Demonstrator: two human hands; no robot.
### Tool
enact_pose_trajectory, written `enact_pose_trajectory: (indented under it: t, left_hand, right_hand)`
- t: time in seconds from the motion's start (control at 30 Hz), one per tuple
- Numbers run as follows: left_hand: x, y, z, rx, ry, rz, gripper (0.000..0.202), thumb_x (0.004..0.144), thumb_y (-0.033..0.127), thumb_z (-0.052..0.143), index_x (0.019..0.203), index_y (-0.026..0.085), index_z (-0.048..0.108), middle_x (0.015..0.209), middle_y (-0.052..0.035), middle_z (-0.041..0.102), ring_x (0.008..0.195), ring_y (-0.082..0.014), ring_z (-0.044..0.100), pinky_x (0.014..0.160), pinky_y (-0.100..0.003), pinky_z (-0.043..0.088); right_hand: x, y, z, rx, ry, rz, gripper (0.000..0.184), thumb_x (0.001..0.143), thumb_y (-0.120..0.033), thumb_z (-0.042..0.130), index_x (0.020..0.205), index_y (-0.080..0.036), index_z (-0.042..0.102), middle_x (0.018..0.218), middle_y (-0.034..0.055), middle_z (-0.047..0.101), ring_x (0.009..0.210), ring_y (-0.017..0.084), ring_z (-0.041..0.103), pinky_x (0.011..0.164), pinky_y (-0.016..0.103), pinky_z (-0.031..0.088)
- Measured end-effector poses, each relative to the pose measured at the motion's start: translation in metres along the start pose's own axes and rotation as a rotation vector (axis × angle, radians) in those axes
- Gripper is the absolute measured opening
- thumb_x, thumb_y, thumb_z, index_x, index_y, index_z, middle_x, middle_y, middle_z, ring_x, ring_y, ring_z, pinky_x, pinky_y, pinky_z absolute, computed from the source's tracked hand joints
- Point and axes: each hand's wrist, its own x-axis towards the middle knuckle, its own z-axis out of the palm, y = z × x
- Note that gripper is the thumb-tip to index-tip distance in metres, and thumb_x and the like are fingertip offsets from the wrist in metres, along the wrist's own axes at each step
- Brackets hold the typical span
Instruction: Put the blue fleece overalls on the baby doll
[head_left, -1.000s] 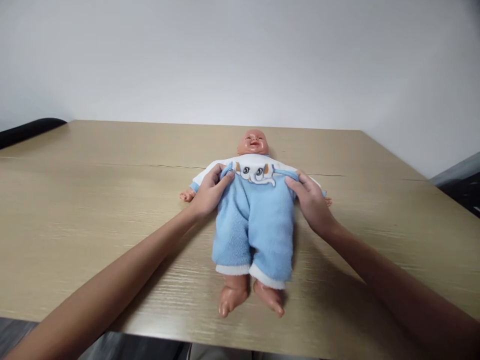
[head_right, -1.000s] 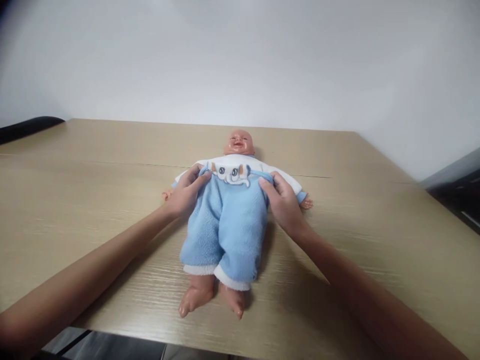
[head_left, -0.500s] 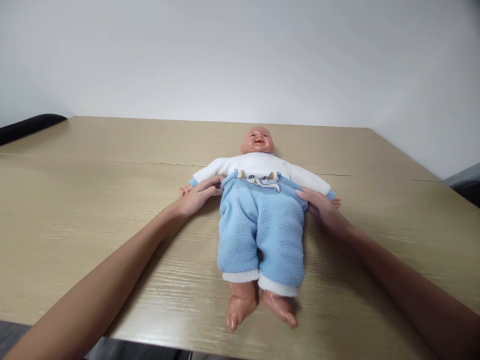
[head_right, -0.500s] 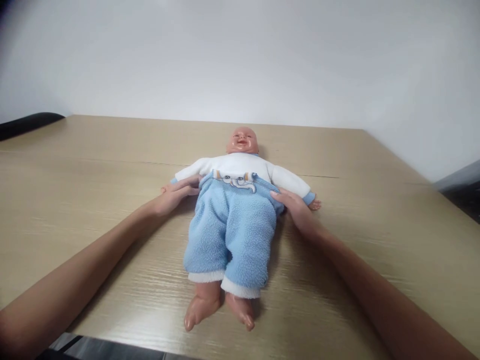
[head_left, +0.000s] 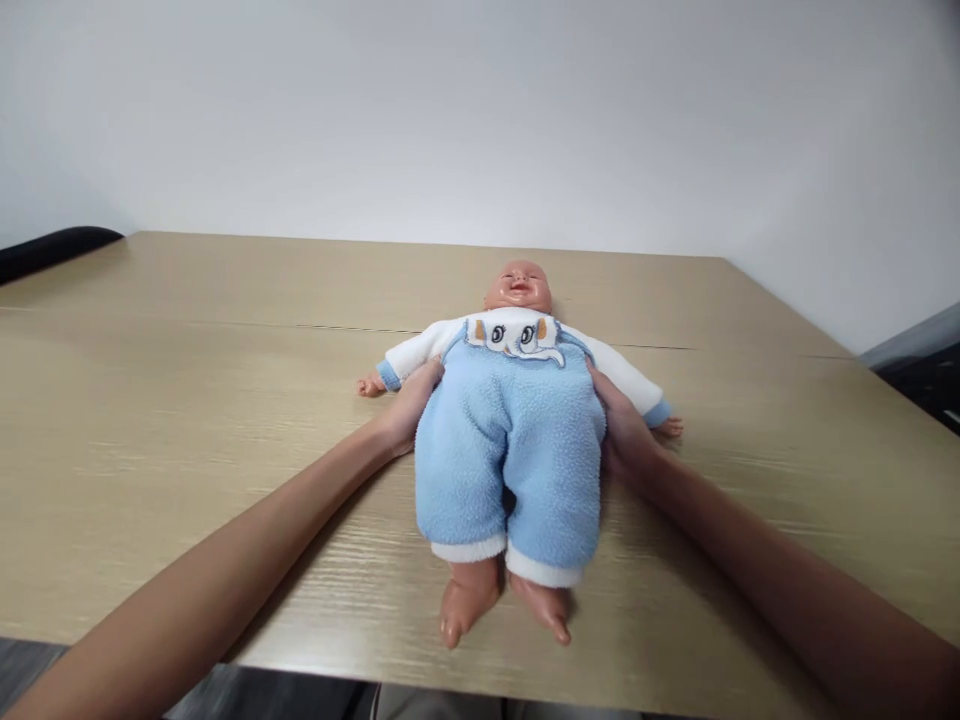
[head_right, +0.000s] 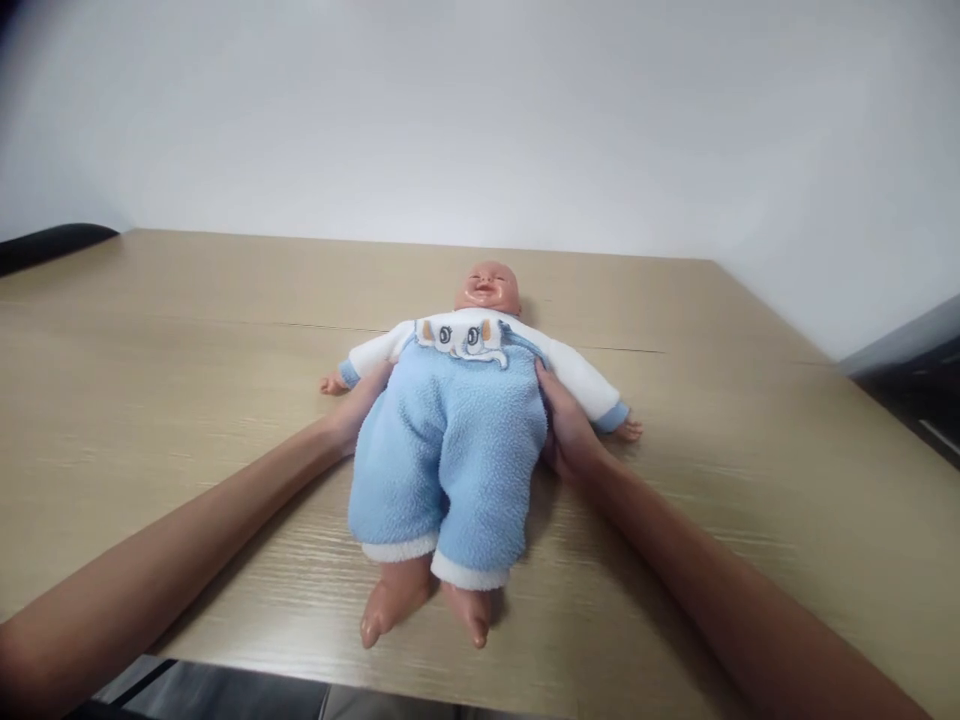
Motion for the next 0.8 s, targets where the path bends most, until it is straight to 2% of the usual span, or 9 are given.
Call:
enact_pose_trajectory:
  t: [0.1,0.17,0.27,0.37,0.5,0.57,0.63,0.73,0.8]
  left_hand:
    - [-0.001,0.006,0.000,-0.071,-0.031,-0.021,0.026,0.088,0.033,0.074,0.078,0.022,0.053,0.067,0.0035,0.051,0.064,-0.0161,0.052,0.063,-0.030,0.047]
    - [-0.001,0.010,-0.002,-0.086,-0.096,-0.013,0.019,0.085,0.030,0.074,0.084,0.021,0.058,0.074,0.0027,0.058,0.070,-0.0165,0.056,0.068,-0.029,0.049]
    - [0.001,0.011,-0.009,-0.044,-0.216,-0.039,0.022,0.084,0.031,0.075,0.102,0.021,0.068,0.092,-0.0014,0.071,0.090,-0.0234,0.067,0.084,-0.035,0.055]
    - [0.004,0.010,-0.020,0.012,-0.287,-0.071,0.031,0.084,0.028,0.071,0.114,0.023,0.072,0.104,-0.0038,0.076,0.103,-0.0268,0.069,0.094,-0.039,0.055]
    - [0.006,0.021,-0.034,0.104,-0.408,-0.101,0.045,0.079,0.022,0.069,0.125,0.025,0.072,0.113,-0.0051,0.077,0.107,-0.0261,0.070,0.097,-0.039,0.055]
    - [0.006,0.032,-0.040,0.208,-0.495,-0.096,0.047,0.079,0.020,0.075,0.126,0.024,0.072,0.115,-0.0066,0.077,0.113,-0.0271,0.071,0.102,-0.040,0.054]
    - [0.005,0.042,-0.043,0.332,-0.588,-0.064,0.042,0.081,0.021,0.083,0.121,0.022,0.074,0.114,-0.0089,0.077,0.118,-0.0288,0.071,0.107,-0.042,0.053]
    - [0.006,0.050,-0.045,0.442,-0.666,-0.012,0.034,0.082,0.027,0.090,0.112,0.021,0.075,0.111,-0.0112,0.077,0.115,-0.0297,0.072,0.103,-0.042,0.055]
    - [0.007,0.049,-0.046,0.459,-0.676,0.008,0.037,0.083,0.030,0.091,0.115,0.020,0.075,0.113,-0.0115,0.077,0.116,-0.0295,0.072,0.102,-0.042,0.056]
  right_hand:
    - [0.006,0.000,-0.004,0.019,-0.026,0.004,0.031,0.092,-0.052,0.076,0.112,-0.029,0.078,0.108,-0.0013,0.085,0.122,0.028,0.076,0.109,0.039,0.062]
    - [0.010,-0.001,-0.010,-0.039,-0.080,-0.050,0.028,0.091,-0.047,0.071,0.112,-0.029,0.078,0.114,-0.0014,0.085,0.128,0.029,0.073,0.118,0.042,0.056]
    - [0.012,-0.006,-0.020,-0.310,-0.221,-0.194,0.035,0.089,-0.037,0.063,0.119,-0.029,0.077,0.126,0.0003,0.082,0.141,0.032,0.064,0.128,0.048,0.045]
    - [0.008,-0.016,-0.030,-0.574,-0.311,-0.280,0.042,0.091,-0.032,0.061,0.130,-0.031,0.075,0.141,0.0009,0.077,0.152,0.032,0.054,0.134,0.050,0.035]
    - [0.009,-0.028,-0.052,-0.769,-0.457,-0.280,0.063,0.090,-0.033,0.075,0.152,-0.031,0.063,0.164,0.0030,0.061,0.161,0.034,0.043,0.139,0.051,0.024]
    - [0.013,-0.033,-0.065,-0.927,-0.556,-0.316,0.081,0.086,-0.034,0.085,0.161,-0.030,0.054,0.170,0.0069,0.054,0.162,0.038,0.041,0.139,0.056,0.022]
    - [0.016,-0.037,-0.075,-1.037,-0.617,-0.344,0.091,0.082,-0.035,0.091,0.163,-0.029,0.051,0.169,0.0106,0.053,0.160,0.042,0.043,0.138,0.060,0.024]
    - [0.015,-0.042,-0.077,-1.062,-0.635,-0.347,0.088,0.082,-0.038,0.093,0.160,-0.028,0.056,0.166,0.0119,0.056,0.157,0.043,0.047,0.136,0.061,0.028]
    - [0.013,-0.041,-0.072,-1.008,-0.605,-0.346,0.077,0.083,-0.039,0.092,0.153,-0.027,0.063,0.165,0.0114,0.058,0.158,0.042,0.046,0.136,0.057,0.028]
